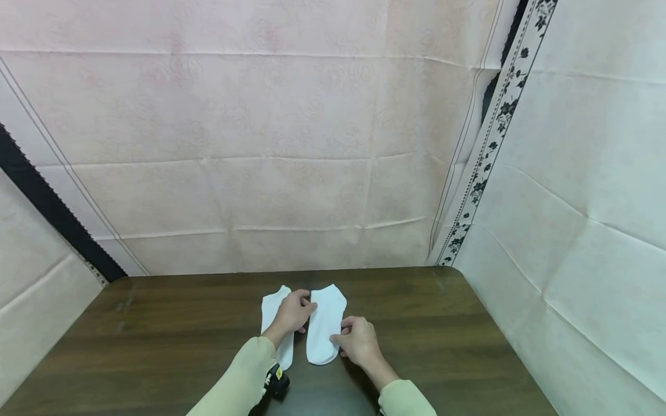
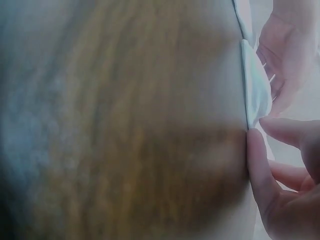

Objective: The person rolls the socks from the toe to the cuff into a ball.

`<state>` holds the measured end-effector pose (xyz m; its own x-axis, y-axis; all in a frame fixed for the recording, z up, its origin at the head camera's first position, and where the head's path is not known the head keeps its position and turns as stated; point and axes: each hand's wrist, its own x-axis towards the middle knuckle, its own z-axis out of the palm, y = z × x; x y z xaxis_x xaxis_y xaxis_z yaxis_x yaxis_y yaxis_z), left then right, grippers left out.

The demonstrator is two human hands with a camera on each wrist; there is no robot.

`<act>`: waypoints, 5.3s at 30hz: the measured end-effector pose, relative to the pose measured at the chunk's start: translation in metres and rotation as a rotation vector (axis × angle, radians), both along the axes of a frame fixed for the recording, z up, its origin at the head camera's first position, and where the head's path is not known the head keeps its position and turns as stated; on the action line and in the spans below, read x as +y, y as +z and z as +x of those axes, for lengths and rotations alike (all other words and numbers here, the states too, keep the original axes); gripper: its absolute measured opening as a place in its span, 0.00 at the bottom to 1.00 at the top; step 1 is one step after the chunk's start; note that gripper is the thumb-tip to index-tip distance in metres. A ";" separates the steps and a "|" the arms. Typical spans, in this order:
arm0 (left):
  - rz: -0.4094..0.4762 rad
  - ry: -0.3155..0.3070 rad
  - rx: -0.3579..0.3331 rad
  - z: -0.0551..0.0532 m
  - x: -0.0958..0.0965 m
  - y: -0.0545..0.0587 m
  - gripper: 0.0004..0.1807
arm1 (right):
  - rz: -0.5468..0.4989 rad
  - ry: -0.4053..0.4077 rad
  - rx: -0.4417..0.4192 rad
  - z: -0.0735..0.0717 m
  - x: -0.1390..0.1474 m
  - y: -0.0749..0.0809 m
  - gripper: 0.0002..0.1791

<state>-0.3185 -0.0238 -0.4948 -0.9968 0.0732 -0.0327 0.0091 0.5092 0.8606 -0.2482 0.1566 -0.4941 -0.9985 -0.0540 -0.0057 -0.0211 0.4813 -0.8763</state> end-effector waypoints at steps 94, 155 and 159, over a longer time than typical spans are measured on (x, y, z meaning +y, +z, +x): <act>0.431 0.091 -0.043 0.015 -0.014 0.024 0.16 | -0.380 0.004 -0.061 0.014 -0.014 0.019 0.09; 0.563 0.109 -0.024 0.032 -0.077 0.035 0.21 | -0.423 0.125 -0.040 0.014 -0.064 0.038 0.13; 0.583 0.122 -0.020 0.032 -0.082 0.033 0.22 | -0.423 0.125 -0.033 0.014 -0.069 0.038 0.14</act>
